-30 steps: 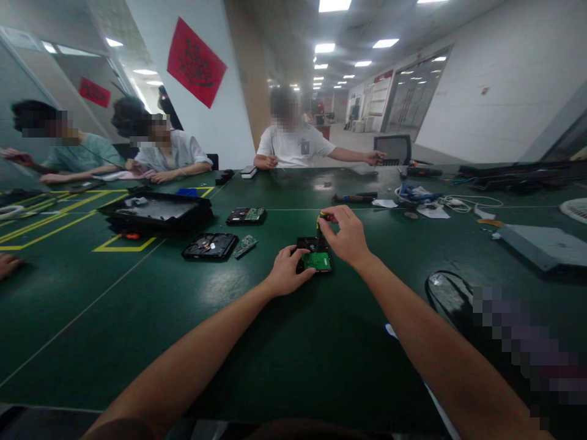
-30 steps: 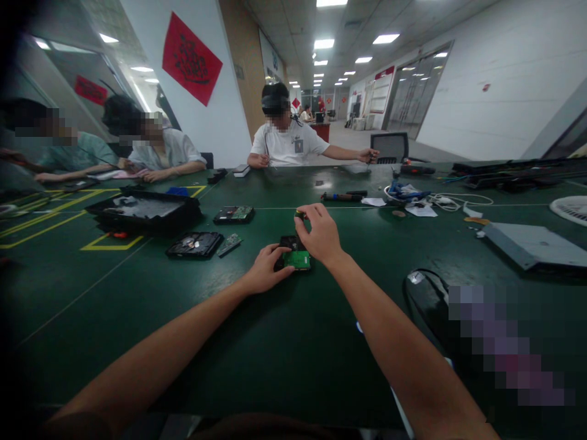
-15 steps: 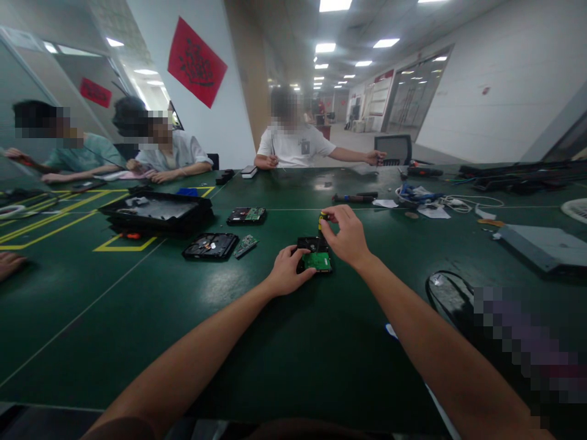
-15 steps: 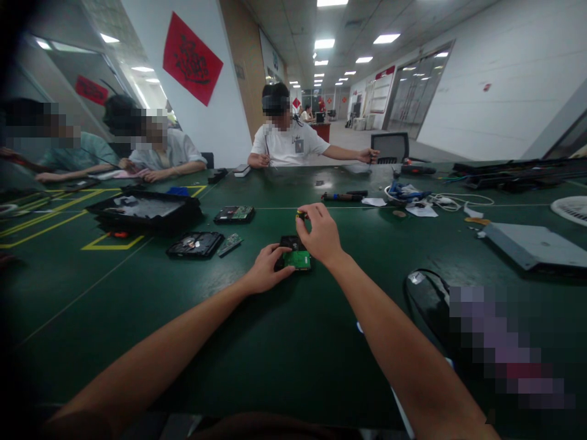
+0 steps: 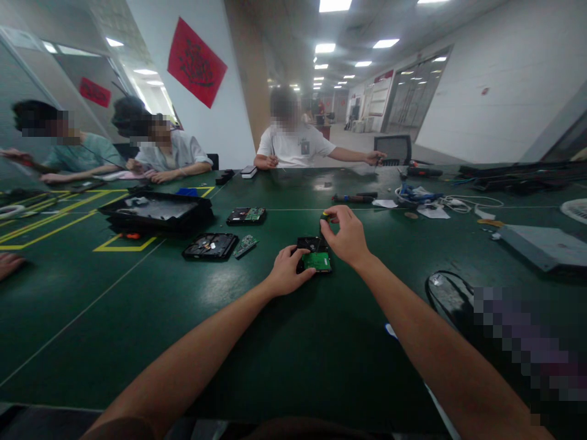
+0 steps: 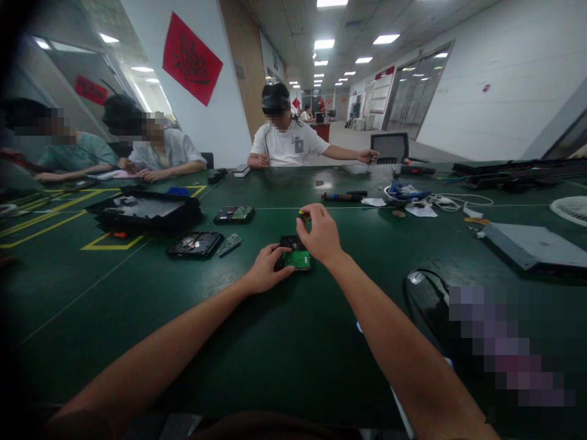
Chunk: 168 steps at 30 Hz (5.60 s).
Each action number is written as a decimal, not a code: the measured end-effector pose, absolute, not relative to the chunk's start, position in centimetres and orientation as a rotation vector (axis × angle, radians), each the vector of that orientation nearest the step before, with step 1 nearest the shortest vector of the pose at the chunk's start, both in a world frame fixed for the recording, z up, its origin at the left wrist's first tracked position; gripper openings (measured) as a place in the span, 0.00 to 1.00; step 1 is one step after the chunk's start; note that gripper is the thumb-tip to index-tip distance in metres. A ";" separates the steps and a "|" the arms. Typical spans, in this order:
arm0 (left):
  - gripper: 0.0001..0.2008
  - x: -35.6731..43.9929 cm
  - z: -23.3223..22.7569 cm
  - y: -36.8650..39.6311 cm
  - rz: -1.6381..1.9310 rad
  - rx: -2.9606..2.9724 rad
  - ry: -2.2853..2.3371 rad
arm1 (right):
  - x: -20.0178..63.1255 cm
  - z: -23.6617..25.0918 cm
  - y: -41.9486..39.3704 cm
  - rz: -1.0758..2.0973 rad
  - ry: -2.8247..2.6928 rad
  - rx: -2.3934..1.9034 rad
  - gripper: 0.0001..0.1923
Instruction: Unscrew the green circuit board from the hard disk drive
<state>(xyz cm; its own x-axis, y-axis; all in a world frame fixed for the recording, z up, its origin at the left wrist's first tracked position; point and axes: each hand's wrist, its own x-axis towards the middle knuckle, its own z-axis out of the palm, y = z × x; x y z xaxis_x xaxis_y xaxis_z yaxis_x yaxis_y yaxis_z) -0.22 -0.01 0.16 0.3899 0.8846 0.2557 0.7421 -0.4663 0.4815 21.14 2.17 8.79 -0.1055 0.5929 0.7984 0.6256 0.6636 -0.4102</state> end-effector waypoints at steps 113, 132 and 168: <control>0.30 -0.3 0.2 -0.1 0.707 2.360 1.423 | 21.1 9.1 2.0 -0.049 -1.789 -0.958 0.06; 0.30 -0.3 0.3 -0.1 0.699 2.359 1.421 | 21.2 8.9 2.2 -0.002 -1.776 -0.976 0.06; 0.30 -0.2 0.3 -0.2 0.718 2.348 1.422 | 21.2 9.0 2.1 -0.036 -1.793 -0.971 0.07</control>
<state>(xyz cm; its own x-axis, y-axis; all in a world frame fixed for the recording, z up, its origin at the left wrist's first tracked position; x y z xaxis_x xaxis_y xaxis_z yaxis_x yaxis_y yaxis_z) -0.20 -0.20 0.28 0.3843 0.8861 0.2591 0.7345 -0.4635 0.4956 21.15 2.06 9.02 -0.1225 0.5920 0.7966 0.6236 0.6703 -0.4023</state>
